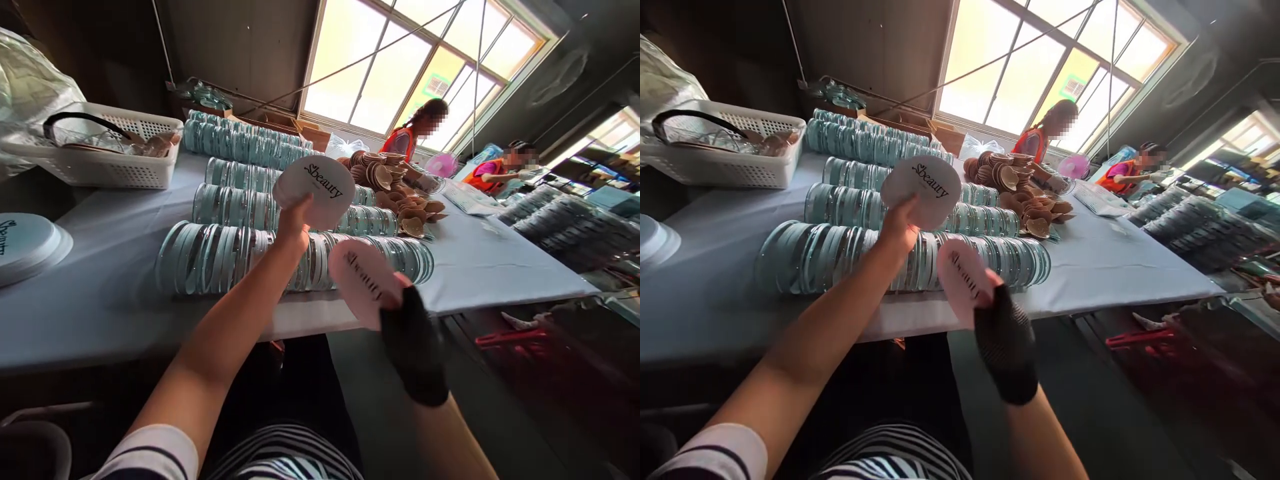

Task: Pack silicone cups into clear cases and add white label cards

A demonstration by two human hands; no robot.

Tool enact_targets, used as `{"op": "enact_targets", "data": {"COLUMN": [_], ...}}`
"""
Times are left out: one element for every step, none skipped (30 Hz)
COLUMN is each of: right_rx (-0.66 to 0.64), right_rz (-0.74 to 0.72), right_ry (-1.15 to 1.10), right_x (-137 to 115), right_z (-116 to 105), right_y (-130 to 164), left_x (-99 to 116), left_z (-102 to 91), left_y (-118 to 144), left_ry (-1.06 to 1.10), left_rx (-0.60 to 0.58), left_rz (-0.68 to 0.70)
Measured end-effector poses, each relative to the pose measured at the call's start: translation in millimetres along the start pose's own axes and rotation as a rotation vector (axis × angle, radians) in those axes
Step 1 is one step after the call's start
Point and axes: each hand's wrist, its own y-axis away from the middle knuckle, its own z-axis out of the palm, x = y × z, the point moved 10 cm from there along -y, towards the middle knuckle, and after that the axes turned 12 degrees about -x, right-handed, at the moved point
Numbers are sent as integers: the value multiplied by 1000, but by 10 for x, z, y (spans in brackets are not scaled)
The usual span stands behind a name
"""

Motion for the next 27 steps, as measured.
{"op": "enact_targets", "data": {"right_rx": [-120, -214, -273, -300, -311, -315, -320, -326, -340, -361, -383, -399, -408, -408, -398, -382, -364, -343, -327, -321, -326, -341, -365, -393, -420, -444, -469], "right_rz": [-13, -25, -35, -31, -16, 6, 27, 38, 24, -9, -55, -92, -112, -118, -114, -111, -116, -122, -127, -127, -128, -132, -142, -156, -173, -187, -190], "right_ry": [42, 73, 97, 121, 145, 169, 194, 222, 249, 275, 298, 315, 321, 310, 286, 253, 219, 194, 181, 180, 185, 193, 208, 229, 252, 272, 274], "right_x": [-29, -62, -100, -132, -160, -186, -215, -256, -316, -389, -462, -514, -534, -524, -495, -460, -432, -413, -402, -399, -406, -423, -447, -472, -496, -508, -502], "right_z": [165, 322, 455, 561, 652, 734, 814, 891, 970, 1047, 1113, 1154, 1171, 1164, 1139, 1109, 1085, 1074, 1082, 1115, 1170, 1237, 1310, 1377, 1433, 1474, 1503], "right_y": [117, 206, 254, 254, 209, 130, 27, -88, -202, -303, -381, -435, -466, -479, -481, -478, -475, -477, -487, -504, -524, -543, -554, -554, -542, -522, -496], "left_x": [5, -7, -24, -43, -59, -72, -80, -84, -85, -84, -77, -66, -53, -45, -41, -46, -57, -69, -77, -79, -77, -78, -79, -84, -92, -98, -100], "left_z": [-63, -125, -182, -228, -259, -277, -285, -287, -284, -280, -278, -278, -282, -286, -290, -291, -294, -296, -296, -300, -306, -310, -309, -308, -309, -309, -308], "left_y": [-51, -84, -100, -104, -99, -89, -77, -65, -54, -46, -39, -34, -30, -27, -25, -25, -25, -26, -27, -28, -29, -32, -36, -40, -42, -43, -42], "left_ry": [-5, -8, -8, -4, 2, 9, 15, 20, 26, 30, 33, 35, 36, 37, 36, 34, 32, 31, 32, 31, 29, 26, 20, 12, 4, -2, -6], "left_rx": [30, 57, 82, 100, 110, 114, 114, 114, 115, 115, 118, 121, 128, 134, 139, 140, 142, 142, 140, 139, 139, 136, 127, 117, 110, 102, 95], "left_rz": [-2, -9, -15, -19, -21, -23, -25, -28, -32, -35, -34, -29, -21, -16, -13, -18, -27, -35, -36, -30, -21, -15, -12, -14, -19, -23, -24]}}
